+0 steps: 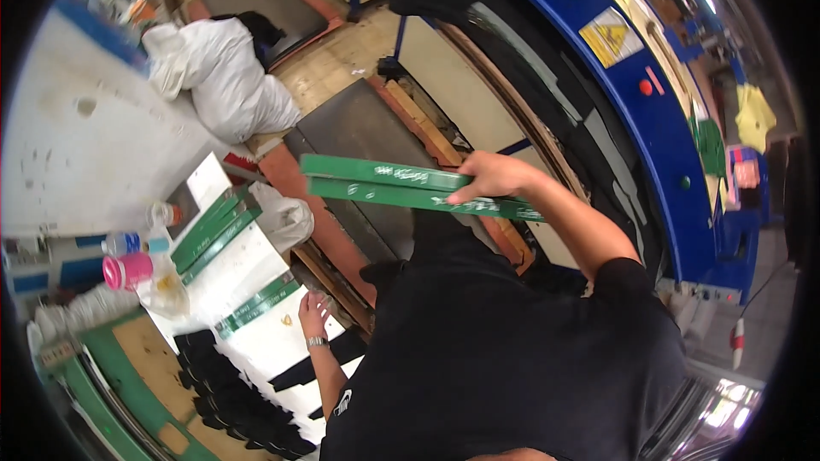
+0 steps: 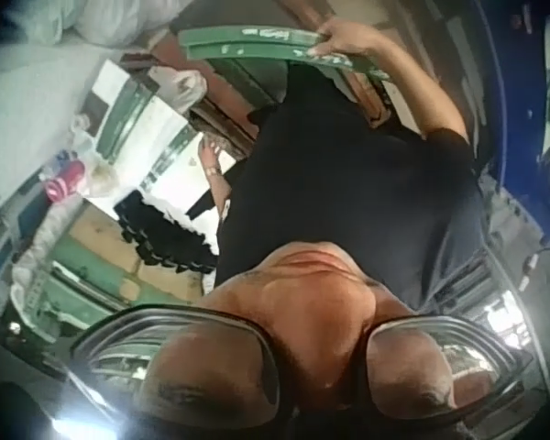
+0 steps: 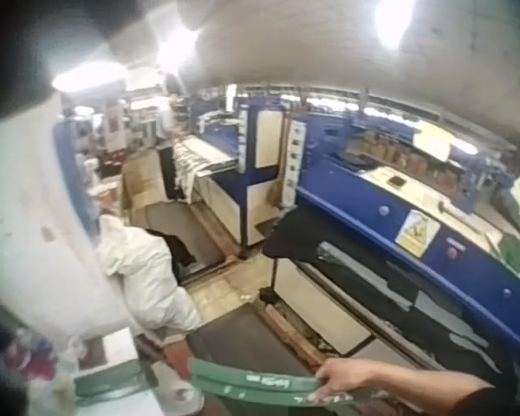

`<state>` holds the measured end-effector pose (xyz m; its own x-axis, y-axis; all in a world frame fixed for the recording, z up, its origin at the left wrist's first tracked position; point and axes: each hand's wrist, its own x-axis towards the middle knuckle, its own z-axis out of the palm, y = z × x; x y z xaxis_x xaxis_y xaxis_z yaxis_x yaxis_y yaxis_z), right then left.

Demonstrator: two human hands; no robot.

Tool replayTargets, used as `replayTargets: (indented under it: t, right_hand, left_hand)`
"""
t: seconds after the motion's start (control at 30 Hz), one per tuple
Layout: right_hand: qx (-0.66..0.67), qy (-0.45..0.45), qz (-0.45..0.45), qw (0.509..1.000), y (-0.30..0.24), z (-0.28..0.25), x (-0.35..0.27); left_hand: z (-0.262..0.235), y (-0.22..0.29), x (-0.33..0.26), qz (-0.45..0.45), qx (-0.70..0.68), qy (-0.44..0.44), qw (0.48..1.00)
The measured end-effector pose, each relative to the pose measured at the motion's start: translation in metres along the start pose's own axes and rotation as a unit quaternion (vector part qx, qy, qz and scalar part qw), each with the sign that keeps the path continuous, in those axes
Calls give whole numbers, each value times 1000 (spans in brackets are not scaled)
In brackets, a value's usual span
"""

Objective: Preparing and cutting fabric components using metal templates and a pressing machine in a shoe factory.

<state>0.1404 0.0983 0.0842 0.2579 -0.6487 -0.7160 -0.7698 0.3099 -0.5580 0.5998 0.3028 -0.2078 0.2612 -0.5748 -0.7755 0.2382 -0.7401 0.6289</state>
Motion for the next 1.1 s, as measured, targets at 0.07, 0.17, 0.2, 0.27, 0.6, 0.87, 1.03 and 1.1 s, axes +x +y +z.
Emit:
replayTargets:
  t: [0.07,0.17,0.2,0.27,0.6,0.87,1.03,1.1]
  right_hand:
    - [49,26,37,998,47,-25,-33]
    - [83,74,98,989,120,-54,-74]
    - [124,94,68,985,154,-56,-85]
    - [98,130,115,980,188,-73,-107]
    - [414,203,153,874,314,-100,-146]
    - [409,233,175,865,325,-117,-123]
    - [410,237,200,858,311,-132,-102]
    - [394,241,211,862,306,-137,-92]
  left_hand:
    - [47,36,12,37,46,-51,997]
    - [150,85,26,71,89,-116,987]
    - [180,102,28,83,108,-147,980]
    - [252,130,31,96,204,-174,959]
    - [569,262,-11,651,444,-251,562]
    - [628,299,2,614,637,-288,367]
    - [623,292,0,647,576,-311,391]
    - [620,293,0,624,579,-336,403]
